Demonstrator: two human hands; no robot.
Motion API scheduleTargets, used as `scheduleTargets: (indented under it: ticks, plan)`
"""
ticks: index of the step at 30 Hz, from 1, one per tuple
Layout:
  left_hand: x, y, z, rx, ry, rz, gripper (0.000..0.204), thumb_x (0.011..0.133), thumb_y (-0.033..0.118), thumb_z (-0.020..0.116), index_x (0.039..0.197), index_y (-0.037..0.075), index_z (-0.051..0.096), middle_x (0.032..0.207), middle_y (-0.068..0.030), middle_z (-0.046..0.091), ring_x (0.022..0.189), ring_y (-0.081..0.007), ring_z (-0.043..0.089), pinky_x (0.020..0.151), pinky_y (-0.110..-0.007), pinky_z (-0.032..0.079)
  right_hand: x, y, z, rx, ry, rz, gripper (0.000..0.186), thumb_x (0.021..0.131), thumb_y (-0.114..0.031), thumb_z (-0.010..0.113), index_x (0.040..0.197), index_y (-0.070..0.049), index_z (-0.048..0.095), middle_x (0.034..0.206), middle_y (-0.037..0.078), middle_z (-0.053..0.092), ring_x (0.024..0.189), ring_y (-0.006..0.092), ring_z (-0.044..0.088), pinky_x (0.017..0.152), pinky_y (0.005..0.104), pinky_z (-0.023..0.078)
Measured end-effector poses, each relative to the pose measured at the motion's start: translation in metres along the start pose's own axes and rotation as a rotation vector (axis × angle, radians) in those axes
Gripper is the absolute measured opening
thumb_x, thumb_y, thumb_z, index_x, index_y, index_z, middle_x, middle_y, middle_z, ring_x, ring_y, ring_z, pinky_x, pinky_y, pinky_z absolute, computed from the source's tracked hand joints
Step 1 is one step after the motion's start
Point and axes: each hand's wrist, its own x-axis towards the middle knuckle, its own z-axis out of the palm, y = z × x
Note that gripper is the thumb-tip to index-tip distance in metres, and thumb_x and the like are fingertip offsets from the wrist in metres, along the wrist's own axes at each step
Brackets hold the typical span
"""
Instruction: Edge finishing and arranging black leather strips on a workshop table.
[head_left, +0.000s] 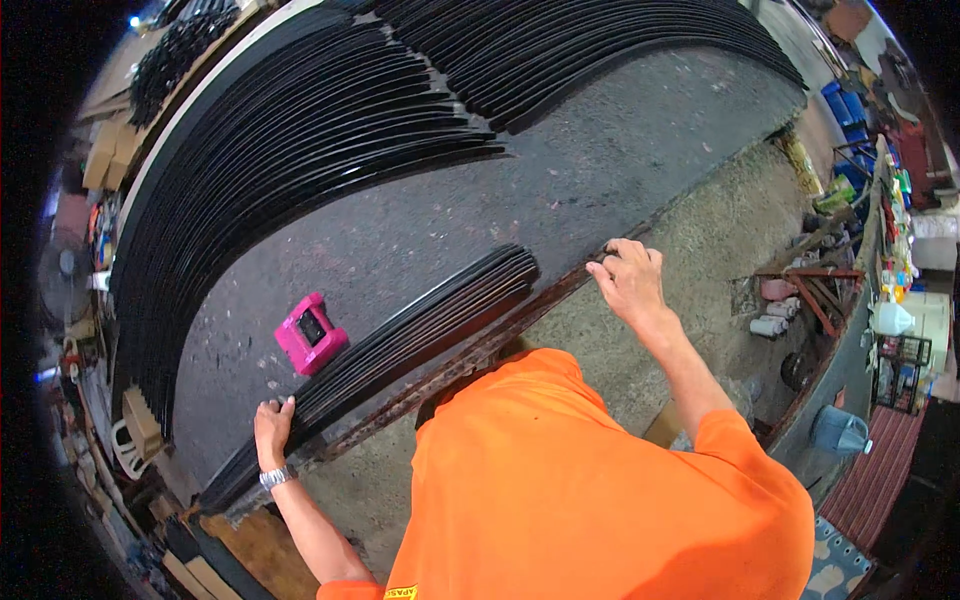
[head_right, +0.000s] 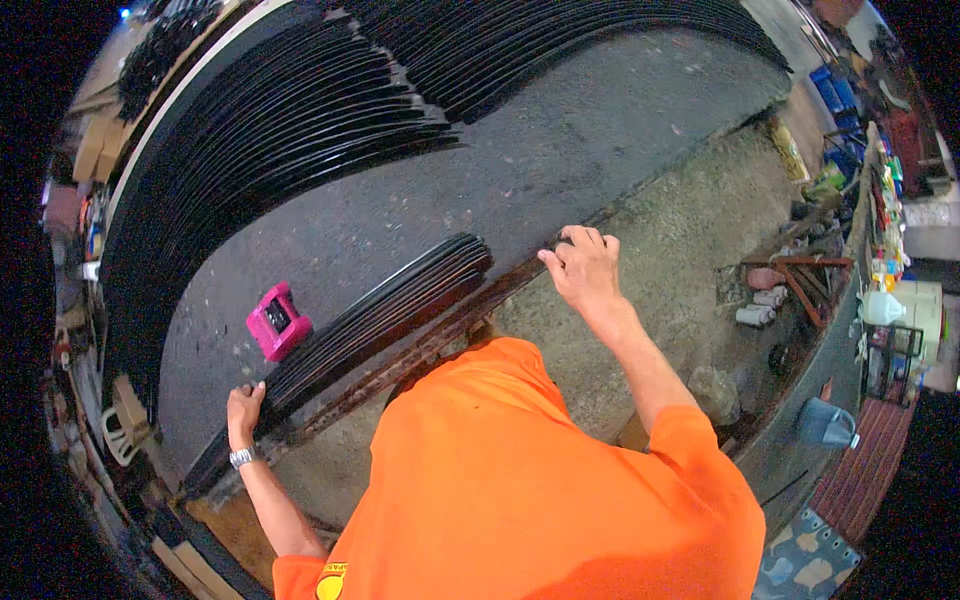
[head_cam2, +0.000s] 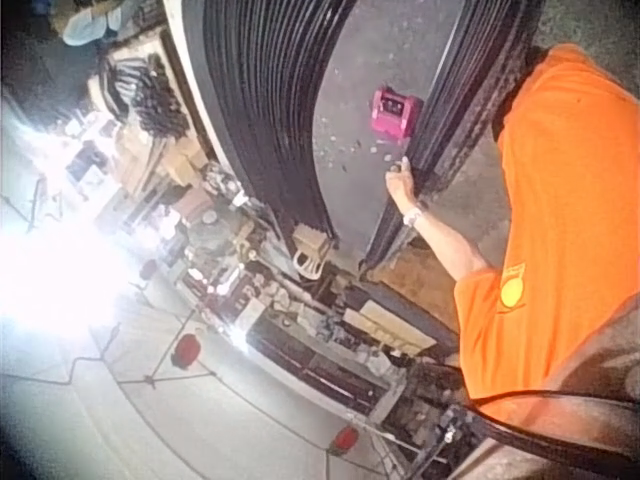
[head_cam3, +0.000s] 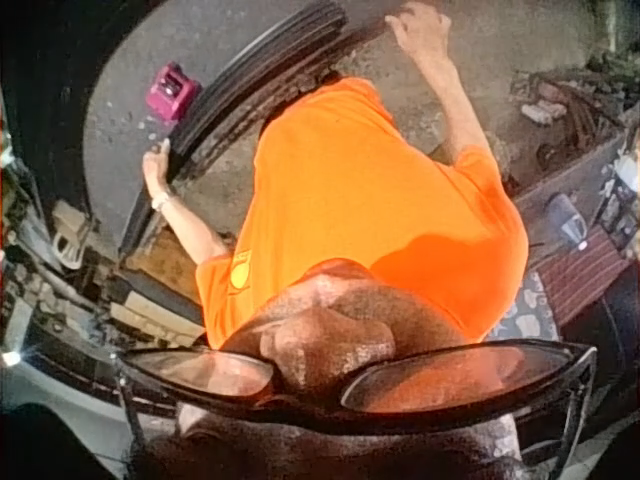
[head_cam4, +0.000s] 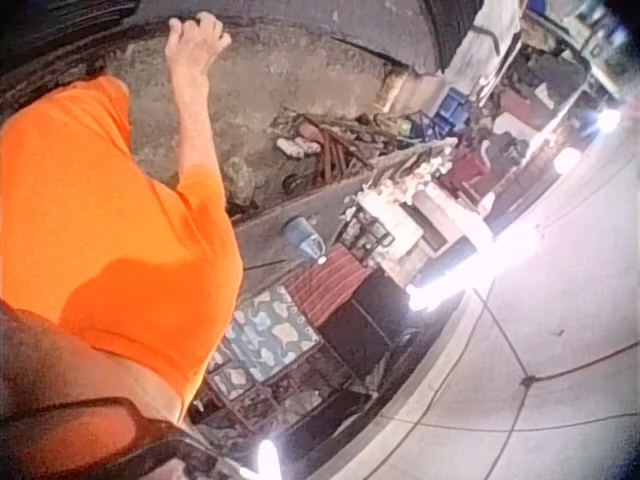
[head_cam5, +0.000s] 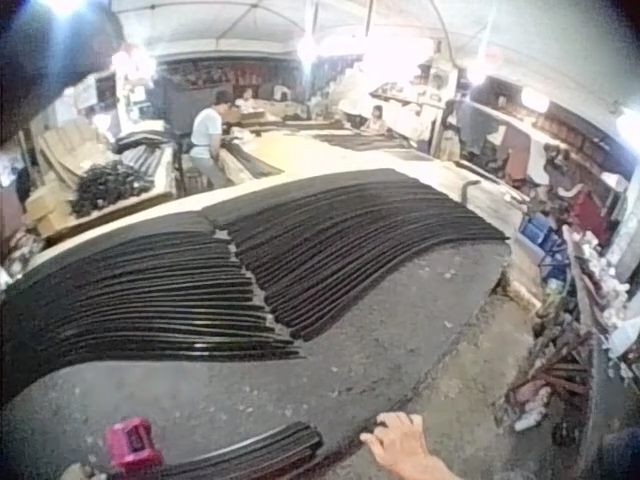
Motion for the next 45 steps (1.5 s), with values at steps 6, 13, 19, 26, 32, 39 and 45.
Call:
scheduleTargets:
  ticks: [6,13,19,26,32,39,45]
  plan:
    - [-0.012,0.014,-0.004,0.014,0.039,0.083,0.054,0.093,0.048,0.061,0.099,-0.005,0.071,0.106,-0.0307,0.066,0.103,-0.0469,0.062,0.090,-0.053,0.049,0.034,-0.034,0.020,-0.113,0.167,0.060,0.040,0.092,-0.033,0.067,0.128,-0.016,0.064,0.136,0.010,0.056,0.124,0.0316,0.051,0.094,0.0529,0.043]
    - [-0.017,-0.005,0.008,0.155,0.182,0.217,0.042,0.097,0.040,0.058,0.095,0.002,0.073,0.107,-0.0255,0.069,0.094,-0.0406,0.069,0.082,-0.048,0.055,0.017,-0.060,0.007,0.010,0.198,-0.101,0.020,0.090,-0.022,0.068,0.108,-0.014,0.074,0.111,0.008,0.070,0.107,0.0297,0.064,0.086,0.0432,0.050]
    - [-0.023,-0.023,-0.003,-0.100,0.276,0.250,0.019,0.089,0.023,0.071,0.093,0.005,0.071,0.112,-0.0179,0.071,0.089,-0.0364,0.069,0.077,-0.048,0.054,0.031,-0.194,0.014,0.126,0.204,-0.241,0.031,0.089,-0.013,0.068,0.120,-0.012,0.070,0.116,0.012,0.068,0.109,0.0321,0.063,0.094,0.0440,0.050]
    - [-0.025,-0.047,-0.002,-0.239,0.325,0.339,0.014,0.085,0.023,0.073,0.087,0.010,0.069,0.097,-0.0078,0.070,0.102,-0.0284,0.066,0.079,-0.047,0.044,0.056,-0.282,0.039,-0.186,0.093,-0.376,0.027,0.087,-0.021,0.069,0.113,-0.019,0.072,0.129,0.004,0.063,0.125,0.0242,0.054,0.103,0.0620,0.034]
    - [-0.024,-0.047,0.002,-0.345,0.499,0.482,0.010,0.090,0.018,0.068,0.096,0.011,0.066,0.093,-0.0058,0.069,0.096,-0.0265,0.066,0.089,-0.047,0.042,0.054,-0.262,0.028,-0.244,-0.077,-0.318,0.025,0.089,-0.018,0.069,0.114,-0.017,0.064,0.124,0.003,0.065,0.121,0.0235,0.058,0.109,0.0627,0.029]
    - [-0.053,-0.062,-0.015,-0.495,0.634,0.459,0.009,0.095,0.016,0.063,0.096,0.009,0.058,0.082,-0.0070,0.064,0.084,-0.0285,0.065,0.081,-0.040,0.043,0.048,-0.267,-0.024,-0.043,-0.022,-0.421,0.027,0.089,-0.014,0.068,0.115,-0.014,0.059,0.111,0.006,0.065,0.110,0.0263,0.062,0.114,0.0568,0.027]
    - [-0.064,-0.066,-0.031,-0.569,0.436,0.617,0.023,0.091,0.027,0.070,0.096,0.008,0.057,0.076,-0.0112,0.067,0.077,-0.0351,0.067,0.072,-0.048,0.047,0.064,-0.223,-0.081,0.057,0.009,-0.517,0.011,0.086,-0.006,0.067,0.094,-0.005,0.060,0.084,0.015,0.059,0.080,0.0387,0.060,0.068,0.0432,0.046]
